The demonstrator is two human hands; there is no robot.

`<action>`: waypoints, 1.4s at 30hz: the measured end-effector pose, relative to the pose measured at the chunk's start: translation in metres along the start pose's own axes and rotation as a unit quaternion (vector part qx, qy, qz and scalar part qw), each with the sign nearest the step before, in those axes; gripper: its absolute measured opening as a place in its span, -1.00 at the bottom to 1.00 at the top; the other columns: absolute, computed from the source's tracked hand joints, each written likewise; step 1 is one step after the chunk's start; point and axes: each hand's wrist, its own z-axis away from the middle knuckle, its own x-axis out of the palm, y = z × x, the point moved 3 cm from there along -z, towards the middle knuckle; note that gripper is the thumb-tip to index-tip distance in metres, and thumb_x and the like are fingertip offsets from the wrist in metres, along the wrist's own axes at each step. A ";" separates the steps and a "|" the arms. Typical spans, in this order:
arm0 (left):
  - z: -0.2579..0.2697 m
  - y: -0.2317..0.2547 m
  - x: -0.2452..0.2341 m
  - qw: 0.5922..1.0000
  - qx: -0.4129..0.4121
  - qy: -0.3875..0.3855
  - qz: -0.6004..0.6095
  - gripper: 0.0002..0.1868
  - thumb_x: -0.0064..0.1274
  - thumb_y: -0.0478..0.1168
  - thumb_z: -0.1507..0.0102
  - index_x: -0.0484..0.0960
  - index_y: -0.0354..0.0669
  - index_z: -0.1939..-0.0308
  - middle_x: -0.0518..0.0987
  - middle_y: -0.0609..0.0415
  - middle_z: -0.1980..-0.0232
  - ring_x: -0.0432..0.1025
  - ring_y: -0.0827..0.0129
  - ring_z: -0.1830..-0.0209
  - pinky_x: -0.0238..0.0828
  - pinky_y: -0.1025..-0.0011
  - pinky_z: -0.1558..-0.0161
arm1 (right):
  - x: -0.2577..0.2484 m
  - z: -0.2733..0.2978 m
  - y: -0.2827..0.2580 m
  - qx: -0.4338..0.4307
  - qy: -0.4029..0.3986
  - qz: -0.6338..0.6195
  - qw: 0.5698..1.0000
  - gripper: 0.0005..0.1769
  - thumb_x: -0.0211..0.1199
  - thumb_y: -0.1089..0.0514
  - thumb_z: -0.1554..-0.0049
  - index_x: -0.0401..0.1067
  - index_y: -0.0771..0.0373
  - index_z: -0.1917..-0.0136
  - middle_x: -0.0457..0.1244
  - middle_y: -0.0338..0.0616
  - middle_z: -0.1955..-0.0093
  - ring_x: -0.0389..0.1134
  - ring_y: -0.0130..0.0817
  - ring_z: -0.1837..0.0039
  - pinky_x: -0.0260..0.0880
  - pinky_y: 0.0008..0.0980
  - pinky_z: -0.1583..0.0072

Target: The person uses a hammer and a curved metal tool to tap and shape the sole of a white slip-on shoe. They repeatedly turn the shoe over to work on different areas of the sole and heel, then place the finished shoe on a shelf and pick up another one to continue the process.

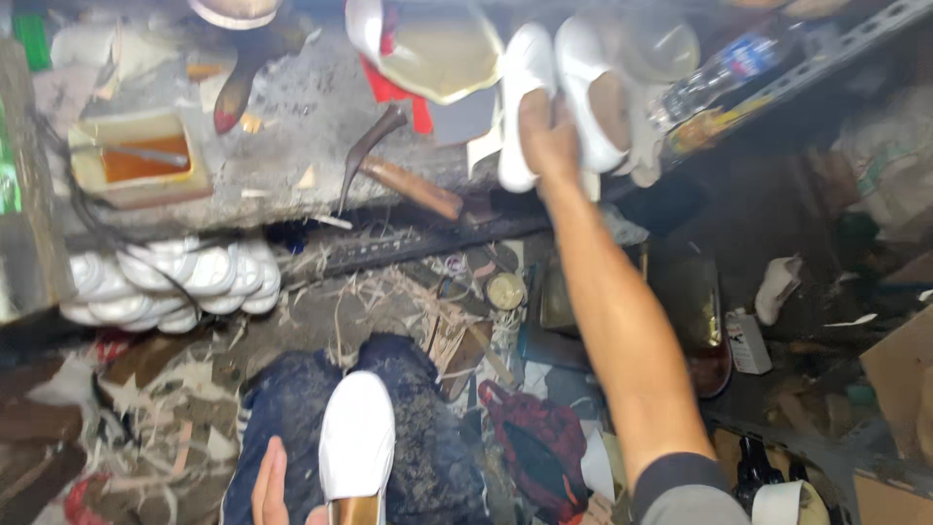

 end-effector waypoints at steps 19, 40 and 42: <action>-0.013 0.020 -0.038 0.979 0.110 -0.084 0.149 -0.36 -0.37 0.01 -0.49 0.04 -0.34 -0.54 0.09 -0.34 -0.59 0.12 -0.11 -0.61 0.16 -0.04 -0.55 | -0.178 0.149 0.078 -0.024 -0.017 -0.355 0.934 -0.38 0.28 -0.11 -0.11 0.47 0.25 -0.36 0.46 -0.16 -0.30 0.55 -0.39 -0.34 0.64 -0.41 -0.39; 0.020 0.074 0.009 0.643 -0.227 -0.397 0.614 0.02 0.21 -0.01 -0.16 -0.02 -0.08 -0.59 0.41 -0.08 -0.43 0.39 0.18 -0.30 0.31 0.20 -0.33 | -0.161 0.482 0.058 -0.214 -0.195 -0.082 0.954 -0.70 0.08 0.14 -0.25 0.54 0.28 -0.13 0.40 0.04 -0.26 0.44 -0.18 -0.29 0.42 -0.25 -0.35; 0.024 0.071 0.012 0.639 -0.226 -0.402 0.616 -0.01 0.20 0.00 -0.15 0.05 -0.17 -0.55 0.37 -0.04 -0.44 0.31 0.29 -0.38 0.25 0.28 -0.36 | -0.159 0.478 0.059 -0.202 -0.164 -0.103 0.960 -0.69 0.08 0.15 -0.24 0.52 0.34 -0.13 0.37 0.08 -0.27 0.40 -0.15 -0.33 0.42 -0.21 -0.38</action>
